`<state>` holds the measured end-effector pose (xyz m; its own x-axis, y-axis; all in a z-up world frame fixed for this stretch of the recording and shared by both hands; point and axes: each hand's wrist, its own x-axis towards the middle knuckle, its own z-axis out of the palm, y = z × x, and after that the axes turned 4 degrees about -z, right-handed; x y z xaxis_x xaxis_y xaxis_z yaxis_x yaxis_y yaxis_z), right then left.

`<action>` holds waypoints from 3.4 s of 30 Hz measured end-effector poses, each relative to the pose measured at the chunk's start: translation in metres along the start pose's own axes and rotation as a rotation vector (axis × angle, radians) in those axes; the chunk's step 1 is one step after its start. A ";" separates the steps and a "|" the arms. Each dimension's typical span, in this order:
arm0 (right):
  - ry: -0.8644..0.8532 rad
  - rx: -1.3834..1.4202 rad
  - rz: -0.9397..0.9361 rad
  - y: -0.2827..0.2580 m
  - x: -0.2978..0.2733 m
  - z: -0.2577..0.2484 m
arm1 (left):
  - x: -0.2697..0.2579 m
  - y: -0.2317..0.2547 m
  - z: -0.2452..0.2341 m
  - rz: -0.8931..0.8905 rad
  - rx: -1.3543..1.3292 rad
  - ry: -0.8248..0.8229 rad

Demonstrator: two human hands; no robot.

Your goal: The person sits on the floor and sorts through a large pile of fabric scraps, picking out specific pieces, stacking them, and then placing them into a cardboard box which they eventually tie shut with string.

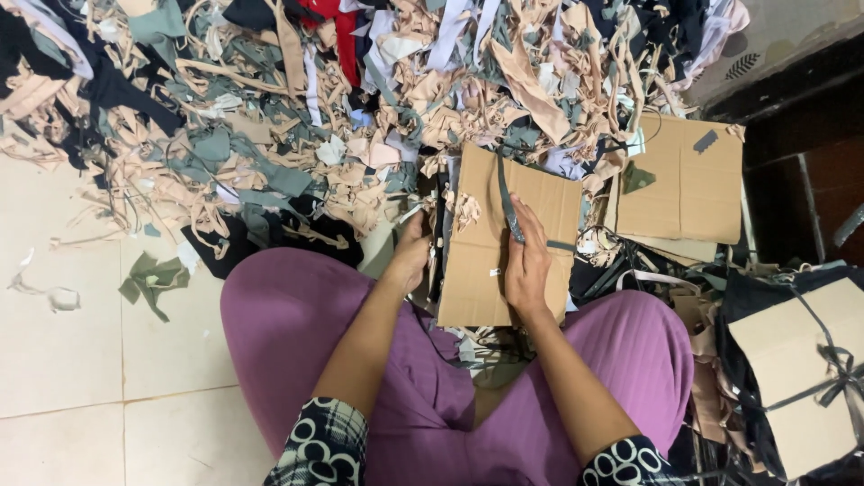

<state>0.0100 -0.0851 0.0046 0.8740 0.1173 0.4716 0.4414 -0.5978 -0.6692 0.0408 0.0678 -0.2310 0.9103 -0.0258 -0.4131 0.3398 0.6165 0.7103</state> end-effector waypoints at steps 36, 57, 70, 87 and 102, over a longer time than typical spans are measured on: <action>-0.152 0.154 0.241 -0.028 0.015 -0.019 | -0.111 0.109 0.163 0.356 1.258 -0.091; -0.293 -0.099 0.288 0.036 0.006 0.007 | -0.071 0.012 0.111 0.798 1.482 0.153; 0.428 0.860 0.332 -0.005 0.105 -0.197 | -0.107 0.065 0.158 0.692 1.218 0.065; -0.781 0.279 -0.024 -0.066 0.111 0.035 | -0.104 0.052 0.139 0.604 1.360 0.183; -0.612 0.047 -0.105 -0.040 0.095 0.012 | -0.107 0.084 0.155 0.345 1.397 0.132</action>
<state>0.0777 -0.0403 0.0687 0.7772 0.6155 0.1308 0.5279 -0.5247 -0.6678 0.0088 0.0003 -0.0390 0.9914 0.0816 -0.1027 0.1307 -0.6840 0.7176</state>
